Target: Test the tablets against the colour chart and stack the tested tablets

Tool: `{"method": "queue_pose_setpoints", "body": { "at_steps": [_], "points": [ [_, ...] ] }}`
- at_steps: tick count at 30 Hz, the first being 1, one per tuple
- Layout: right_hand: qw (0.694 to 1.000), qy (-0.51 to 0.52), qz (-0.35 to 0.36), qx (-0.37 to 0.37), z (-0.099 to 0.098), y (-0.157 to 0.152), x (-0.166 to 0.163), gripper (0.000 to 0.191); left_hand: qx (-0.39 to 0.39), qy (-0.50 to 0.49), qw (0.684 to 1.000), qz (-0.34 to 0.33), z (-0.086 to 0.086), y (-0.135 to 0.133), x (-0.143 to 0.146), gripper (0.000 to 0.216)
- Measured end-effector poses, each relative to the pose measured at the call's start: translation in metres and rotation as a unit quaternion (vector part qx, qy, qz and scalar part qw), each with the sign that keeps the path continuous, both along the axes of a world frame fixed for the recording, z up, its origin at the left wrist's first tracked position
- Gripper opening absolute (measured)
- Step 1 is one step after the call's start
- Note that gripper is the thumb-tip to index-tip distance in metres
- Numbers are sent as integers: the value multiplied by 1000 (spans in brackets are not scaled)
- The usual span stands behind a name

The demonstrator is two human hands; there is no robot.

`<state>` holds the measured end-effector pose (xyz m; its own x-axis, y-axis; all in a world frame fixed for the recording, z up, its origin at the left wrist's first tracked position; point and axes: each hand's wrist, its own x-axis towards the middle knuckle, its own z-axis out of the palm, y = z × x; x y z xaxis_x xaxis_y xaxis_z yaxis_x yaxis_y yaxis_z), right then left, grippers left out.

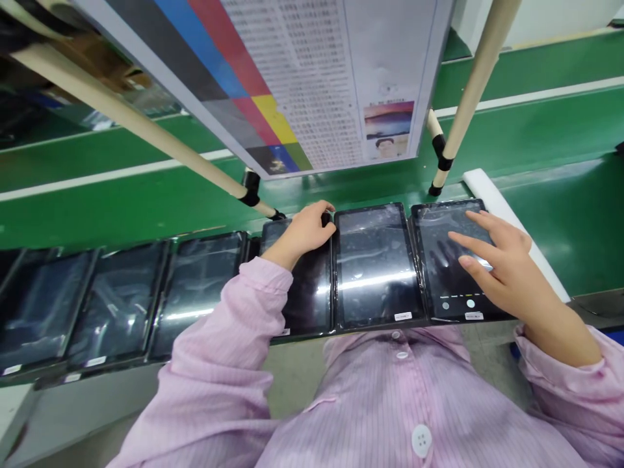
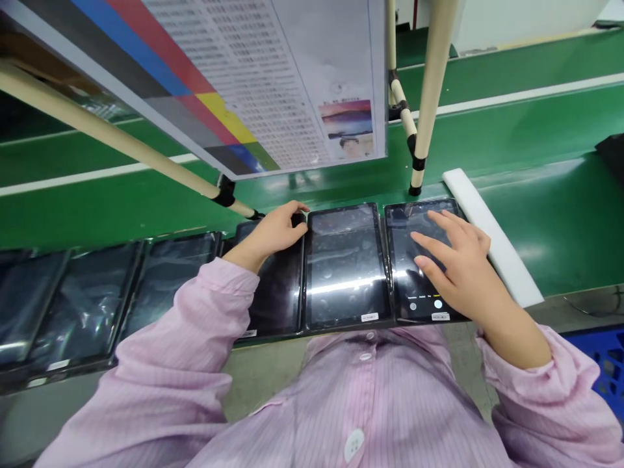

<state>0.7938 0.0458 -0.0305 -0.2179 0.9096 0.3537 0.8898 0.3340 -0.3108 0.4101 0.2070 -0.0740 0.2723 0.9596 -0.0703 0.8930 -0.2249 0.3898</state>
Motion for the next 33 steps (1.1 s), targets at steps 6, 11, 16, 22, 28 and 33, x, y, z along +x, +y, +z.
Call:
{"method": "queue_pose_setpoints", "body": {
  "at_steps": [6,11,16,22,28,33],
  "points": [
    [1000,16,-15,0,4,-9,9,38,-28,-17,999,4,3,1,-7,49],
    [998,47,-47,20,-6,-19,33,37,-46,-11,999,-5,9,4,-8,60],
    [995,56,-77,13,-10,-25,48,36,-38,-3,998,-56,25,12,44,55],
    [995,51,-82,3,-10,-34,56,33,-52,38,993,-99,21,10,153,35],
    [998,26,-65,1,-9,-40,62,33,-71,54,992,-87,19,12,175,34],
    [999,-27,34,16,-2,-25,19,33,-62,-3,993,-100,48,-4,150,64]
  ]
}}
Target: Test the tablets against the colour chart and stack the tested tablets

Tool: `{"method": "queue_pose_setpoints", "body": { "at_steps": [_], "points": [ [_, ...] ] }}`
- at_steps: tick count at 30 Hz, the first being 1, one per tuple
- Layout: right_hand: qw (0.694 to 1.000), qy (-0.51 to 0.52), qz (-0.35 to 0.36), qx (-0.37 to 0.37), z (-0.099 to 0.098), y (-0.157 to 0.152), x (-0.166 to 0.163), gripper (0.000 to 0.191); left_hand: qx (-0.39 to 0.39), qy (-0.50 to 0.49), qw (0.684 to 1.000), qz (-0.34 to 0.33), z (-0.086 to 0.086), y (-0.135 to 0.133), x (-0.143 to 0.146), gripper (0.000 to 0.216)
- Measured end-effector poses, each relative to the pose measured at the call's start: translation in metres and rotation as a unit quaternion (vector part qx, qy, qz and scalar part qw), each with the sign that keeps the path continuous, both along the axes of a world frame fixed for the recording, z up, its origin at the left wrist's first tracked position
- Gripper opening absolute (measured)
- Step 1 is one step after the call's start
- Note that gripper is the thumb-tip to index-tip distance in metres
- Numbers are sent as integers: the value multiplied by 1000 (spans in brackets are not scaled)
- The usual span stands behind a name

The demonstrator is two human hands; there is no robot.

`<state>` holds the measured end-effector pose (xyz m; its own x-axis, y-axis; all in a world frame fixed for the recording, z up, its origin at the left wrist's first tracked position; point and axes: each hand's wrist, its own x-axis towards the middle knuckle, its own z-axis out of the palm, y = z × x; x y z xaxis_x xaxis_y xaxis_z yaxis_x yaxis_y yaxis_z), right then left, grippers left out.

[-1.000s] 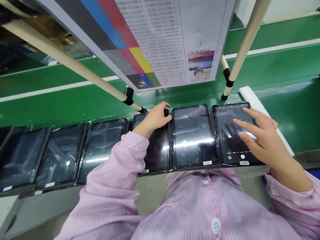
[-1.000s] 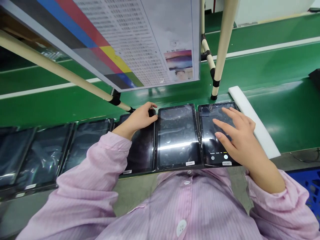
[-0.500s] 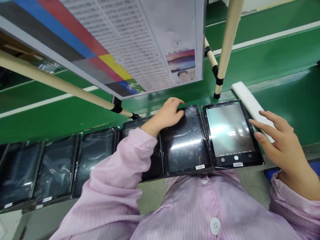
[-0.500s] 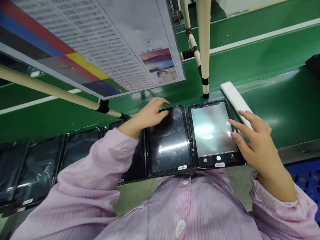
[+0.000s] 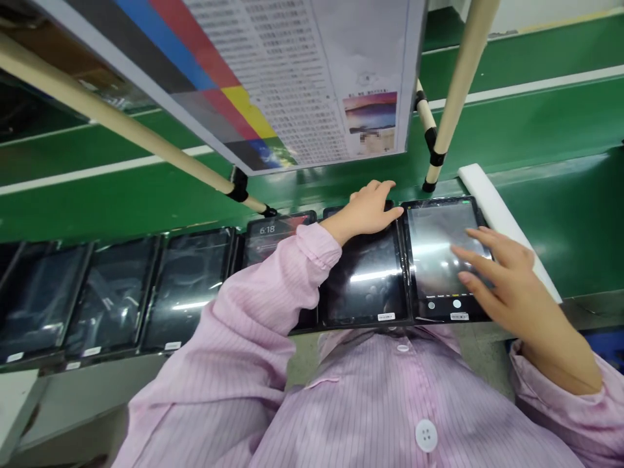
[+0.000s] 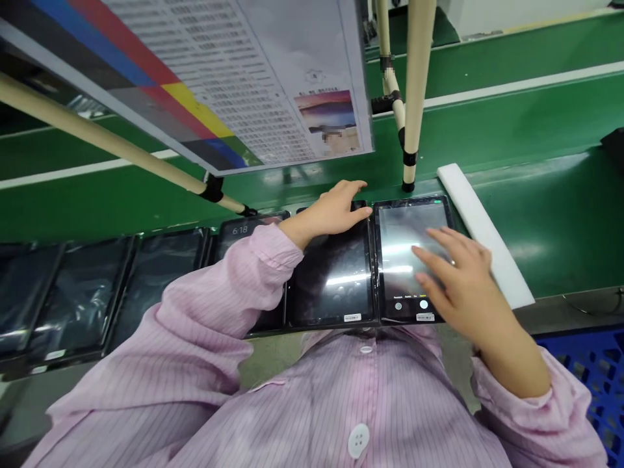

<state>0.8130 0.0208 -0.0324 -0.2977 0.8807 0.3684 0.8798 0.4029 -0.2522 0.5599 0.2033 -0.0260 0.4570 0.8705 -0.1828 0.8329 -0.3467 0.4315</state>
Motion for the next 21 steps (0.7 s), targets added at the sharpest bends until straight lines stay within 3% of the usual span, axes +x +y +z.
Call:
{"method": "queue_pose_setpoints", "body": {
  "at_steps": [3,5,9,12,17,21],
  "points": [
    [995,-45,88,-20,5,3,-38,34,67,-87,994,-28,21,-35,-48,58],
    [989,-64,130,-40,4,2,-57,35,98,-96,990,-45,25,-68,-93,47],
    [983,-84,152,-60,-10,0,-73,35,124,-93,988,-19,7,-141,-189,35],
    [985,-81,146,-51,-19,-1,-74,35,158,-70,984,39,-16,-190,-238,37],
    [974,-104,198,-40,-12,-7,-83,37,156,-38,986,46,-37,-239,-264,41],
    [959,-166,225,-49,-11,3,-96,34,131,-41,990,36,-50,-224,-265,37]
  ]
}}
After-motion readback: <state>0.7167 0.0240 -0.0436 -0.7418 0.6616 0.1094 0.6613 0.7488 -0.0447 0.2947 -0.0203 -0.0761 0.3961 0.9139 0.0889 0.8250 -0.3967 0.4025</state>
